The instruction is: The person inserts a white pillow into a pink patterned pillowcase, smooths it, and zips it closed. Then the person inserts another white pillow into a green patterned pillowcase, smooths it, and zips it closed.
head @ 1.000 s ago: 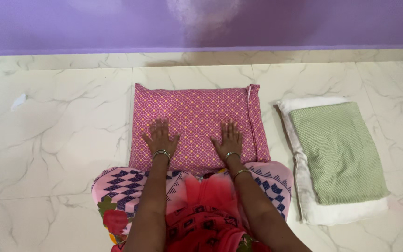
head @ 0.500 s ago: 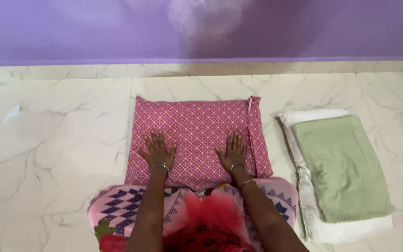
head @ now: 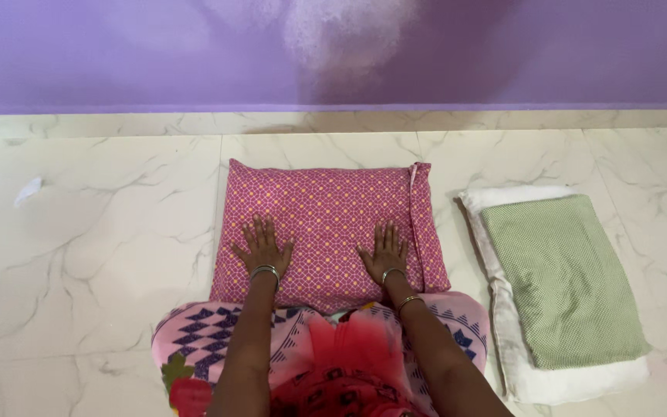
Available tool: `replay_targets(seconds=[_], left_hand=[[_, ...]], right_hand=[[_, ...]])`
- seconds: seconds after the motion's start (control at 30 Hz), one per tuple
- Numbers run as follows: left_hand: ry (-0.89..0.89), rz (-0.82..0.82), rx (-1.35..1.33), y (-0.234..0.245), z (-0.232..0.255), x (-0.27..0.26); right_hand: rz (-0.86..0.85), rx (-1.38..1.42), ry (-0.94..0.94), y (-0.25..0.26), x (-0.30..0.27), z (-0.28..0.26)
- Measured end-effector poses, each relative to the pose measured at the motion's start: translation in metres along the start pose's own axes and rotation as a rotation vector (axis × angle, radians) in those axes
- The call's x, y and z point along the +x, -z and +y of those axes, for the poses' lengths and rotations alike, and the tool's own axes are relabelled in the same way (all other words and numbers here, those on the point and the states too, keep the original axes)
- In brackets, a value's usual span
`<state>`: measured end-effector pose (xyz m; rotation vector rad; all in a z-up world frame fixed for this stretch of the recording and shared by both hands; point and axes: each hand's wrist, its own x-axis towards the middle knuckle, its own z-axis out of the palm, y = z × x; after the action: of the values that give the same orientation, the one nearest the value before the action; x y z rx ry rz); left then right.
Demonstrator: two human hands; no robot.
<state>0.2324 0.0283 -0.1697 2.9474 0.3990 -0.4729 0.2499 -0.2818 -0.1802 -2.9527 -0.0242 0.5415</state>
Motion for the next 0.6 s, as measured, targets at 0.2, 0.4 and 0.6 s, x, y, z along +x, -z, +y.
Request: replay_targets(seconds=[0.2, 0.4, 0.6], left_hand=[[-0.014, -0.029, -0.021, 0.002, -0.008, -0.015], [0.006, -0.101, -0.076, 0.006, -0.017, -0.041], [0.028, -0.057, -0.149, -0.004, -0.013, -0.066]], right_hand=[[0.041, -0.016, 0.023, -0.008, -0.020, 0.009], [0.048, 0.027, 0.033, -0.010, -0.043, 0.016], [0.066, 0.044, 0.033, -0.008, -0.066, 0.016]])
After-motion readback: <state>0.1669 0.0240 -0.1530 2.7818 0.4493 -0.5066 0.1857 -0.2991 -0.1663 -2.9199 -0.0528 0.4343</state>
